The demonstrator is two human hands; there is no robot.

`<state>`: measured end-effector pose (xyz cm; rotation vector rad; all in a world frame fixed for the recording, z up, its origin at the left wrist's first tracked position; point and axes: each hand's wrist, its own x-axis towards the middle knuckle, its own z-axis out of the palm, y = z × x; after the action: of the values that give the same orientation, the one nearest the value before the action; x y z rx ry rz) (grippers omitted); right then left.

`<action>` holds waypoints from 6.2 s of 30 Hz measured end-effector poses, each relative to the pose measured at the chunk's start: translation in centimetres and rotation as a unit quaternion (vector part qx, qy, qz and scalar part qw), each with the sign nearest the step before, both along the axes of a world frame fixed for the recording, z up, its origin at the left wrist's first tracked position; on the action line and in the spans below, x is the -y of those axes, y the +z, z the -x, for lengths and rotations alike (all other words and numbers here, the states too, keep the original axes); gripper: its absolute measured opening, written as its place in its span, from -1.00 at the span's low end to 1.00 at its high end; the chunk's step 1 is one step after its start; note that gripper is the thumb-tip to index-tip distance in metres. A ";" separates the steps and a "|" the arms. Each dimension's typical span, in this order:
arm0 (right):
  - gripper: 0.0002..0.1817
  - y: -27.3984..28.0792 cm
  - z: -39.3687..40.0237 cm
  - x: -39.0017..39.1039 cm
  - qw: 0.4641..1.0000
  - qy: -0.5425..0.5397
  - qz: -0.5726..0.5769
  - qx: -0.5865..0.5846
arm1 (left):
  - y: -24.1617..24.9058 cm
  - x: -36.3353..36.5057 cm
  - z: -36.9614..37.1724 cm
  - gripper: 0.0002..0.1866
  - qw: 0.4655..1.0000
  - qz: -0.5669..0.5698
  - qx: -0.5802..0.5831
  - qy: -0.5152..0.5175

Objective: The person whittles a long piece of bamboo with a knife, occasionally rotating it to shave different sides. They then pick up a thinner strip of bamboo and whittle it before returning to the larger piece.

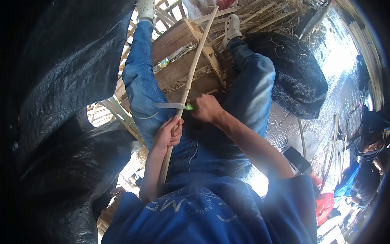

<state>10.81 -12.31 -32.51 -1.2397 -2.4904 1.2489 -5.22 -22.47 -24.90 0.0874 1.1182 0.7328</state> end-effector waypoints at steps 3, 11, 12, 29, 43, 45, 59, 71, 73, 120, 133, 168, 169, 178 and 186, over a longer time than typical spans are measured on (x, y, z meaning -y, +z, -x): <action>-0.77 -0.7 0.3 -1.3 0.998 -0.001 -0.041 0.037 | 0.1 0.4 0.0 -0.71 1.000 -0.001 0.009 0.003; -0.73 -2.7 -1.3 -5.0 0.964 -0.262 -0.051 -0.005 | 2.7 2.1 -1.5 -0.72 0.995 0.095 -0.006 -0.014; -0.74 -1.9 -1.3 -4.3 0.982 -0.182 -0.046 -0.003 | 2.2 3.5 -0.7 -0.72 0.996 0.080 0.038 -0.004; -0.78 0.2 -0.8 0.1 0.994 -0.023 -0.061 -0.093 | 1.1 1.0 -0.1 -0.73 0.999 -0.003 0.017 0.035; -0.71 0.5 0.1 0.3 0.998 -0.058 0.005 0.032 | 1.5 1.8 -0.4 -0.71 1.000 0.017 0.006 0.021; -0.69 0.7 0.3 0.0 0.996 -0.085 -0.002 0.042 | 1.8 2.0 -0.5 -0.71 1.000 0.020 -0.021 0.009; -0.64 0.2 0.1 -2.4 0.983 -0.164 0.003 0.077 | 4.0 8.1 -0.3 -0.74 0.996 0.072 0.054 0.023; -0.80 1.8 -0.8 2.1 0.999 -0.012 0.000 0.038 | 1.7 2.3 -1.1 -0.71 0.989 -0.040 -0.129 -0.060; -0.79 1.5 -0.7 1.6 0.999 -0.026 0.018 0.035 | 1.8 2.4 -1.0 -0.70 0.987 -0.047 -0.140 -0.065; -0.75 13.9 -6.9 7.2 0.989 -0.024 -0.069 -0.132 | 6.5 1.9 -3.4 -0.65 0.901 -0.284 -0.326 -0.045; -0.78 14.4 -5.7 6.4 0.989 -0.010 -0.082 -0.124 | 6.5 1.6 -3.8 -0.77 0.922 -0.237 -0.277 0.129; -0.69 3.2 -0.9 2.0 0.985 -0.155 0.063 -0.048 | 6.3 8.1 2.4 -0.78 0.986 0.011 -0.141 -0.086; -0.67 2.5 -0.4 1.4 0.990 -0.130 0.060 -0.019 | 6.8 8.6 2.8 -0.79 0.982 0.017 -0.162 -0.092; -0.59 -0.5 1.7 1.9 0.992 -0.055 0.107 0.047 | 7.9 7.0 3.3 -0.45 0.815 0.028 -0.462 -0.349; -0.57 -1.6 2.0 1.6 0.992 -0.053 0.111 0.014 | 6.9 1.2 0.6 -0.48 0.525 -0.191 -0.677 -0.480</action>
<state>8.78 -13.94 -34.09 -1.4274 -2.3183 1.5238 -5.81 -23.70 -18.02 1.8006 1.9903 -0.3495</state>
